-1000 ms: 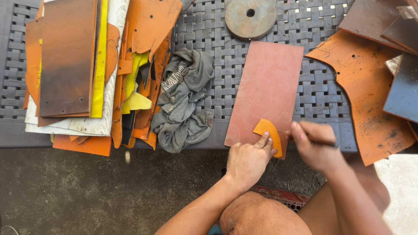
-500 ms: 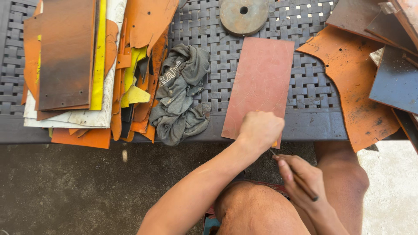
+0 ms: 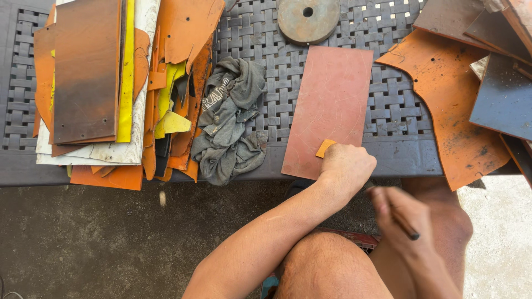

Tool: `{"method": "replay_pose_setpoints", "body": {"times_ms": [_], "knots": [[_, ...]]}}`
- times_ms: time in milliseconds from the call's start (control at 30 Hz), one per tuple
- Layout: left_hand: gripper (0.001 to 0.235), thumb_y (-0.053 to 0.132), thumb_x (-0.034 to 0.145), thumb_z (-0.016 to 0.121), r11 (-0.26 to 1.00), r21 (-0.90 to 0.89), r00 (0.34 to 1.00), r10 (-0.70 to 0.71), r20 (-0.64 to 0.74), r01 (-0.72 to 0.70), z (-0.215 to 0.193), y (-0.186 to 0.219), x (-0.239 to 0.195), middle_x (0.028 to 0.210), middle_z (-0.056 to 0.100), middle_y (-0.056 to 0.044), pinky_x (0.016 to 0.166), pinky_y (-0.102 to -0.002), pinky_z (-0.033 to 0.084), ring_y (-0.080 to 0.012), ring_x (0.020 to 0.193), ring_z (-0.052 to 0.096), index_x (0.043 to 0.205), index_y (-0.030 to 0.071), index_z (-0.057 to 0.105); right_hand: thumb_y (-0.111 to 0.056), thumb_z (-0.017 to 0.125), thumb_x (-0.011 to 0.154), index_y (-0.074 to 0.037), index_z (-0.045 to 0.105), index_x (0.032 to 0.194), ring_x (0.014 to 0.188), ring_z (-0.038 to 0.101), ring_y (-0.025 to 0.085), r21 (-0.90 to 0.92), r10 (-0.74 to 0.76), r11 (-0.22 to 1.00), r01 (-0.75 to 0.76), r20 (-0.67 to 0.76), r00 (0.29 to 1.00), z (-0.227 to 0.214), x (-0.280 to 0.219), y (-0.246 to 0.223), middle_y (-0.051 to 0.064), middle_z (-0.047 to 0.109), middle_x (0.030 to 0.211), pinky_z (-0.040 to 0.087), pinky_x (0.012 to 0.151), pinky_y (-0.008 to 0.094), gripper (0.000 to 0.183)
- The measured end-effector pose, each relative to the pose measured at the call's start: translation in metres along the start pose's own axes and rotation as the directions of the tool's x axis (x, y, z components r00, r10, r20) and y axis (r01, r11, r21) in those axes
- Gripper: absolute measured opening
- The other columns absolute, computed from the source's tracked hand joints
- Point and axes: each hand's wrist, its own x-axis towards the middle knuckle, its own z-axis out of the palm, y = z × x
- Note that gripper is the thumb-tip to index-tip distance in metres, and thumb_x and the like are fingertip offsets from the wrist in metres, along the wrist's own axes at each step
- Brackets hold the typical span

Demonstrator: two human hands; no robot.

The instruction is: The person uses a small knife to cut a small orange leather piece from a larger sheet on a woven plastic table. They wipe the sheet with a cloth, then continue cutting around the template shape.

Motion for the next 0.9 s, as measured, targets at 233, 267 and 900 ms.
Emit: {"method": "replay_pose_setpoints", "body": {"times_ms": [233,267,900], "knots": [[0.014,0.011,0.089,0.067,0.985,-0.097,0.986,-0.137,0.098,0.146,-0.005,0.021,0.0,0.092,0.079,-0.009,0.064,-0.042,0.061,-0.0267,0.086,0.078,0.093,0.014,0.08,-0.019,0.055,0.117,0.003,0.07,0.104,0.085,0.072,0.012,0.301,-0.287,0.89,0.343,-0.214,0.934,-0.074,0.038,-0.022,0.01,0.074,0.092,0.058,0.082,0.026,0.03],[0.015,0.011,0.091,0.066,0.974,-0.102,0.969,-0.184,0.163,0.202,-0.006,0.028,0.003,0.095,0.079,-0.01,0.067,-0.046,0.061,-0.0293,0.087,0.078,0.096,0.012,0.08,-0.018,0.054,0.115,0.002,0.071,0.102,0.081,0.071,0.013,0.242,-0.323,0.905,0.35,-0.147,0.935,-0.081,0.052,-0.035,0.01,0.074,0.089,0.057,0.079,0.027,0.029],[0.018,0.015,0.087,0.065,0.957,0.156,0.854,-0.291,0.432,0.247,0.055,0.092,0.069,0.08,0.07,-0.013,0.056,-0.035,0.053,-0.0189,0.062,0.065,0.084,0.003,0.078,-0.039,0.06,0.099,-0.001,0.071,0.078,0.059,0.077,0.024,-0.338,0.298,0.94,0.05,0.883,0.362,0.008,0.165,-0.127,0.012,0.078,0.065,0.063,0.06,0.039,0.045]]}}
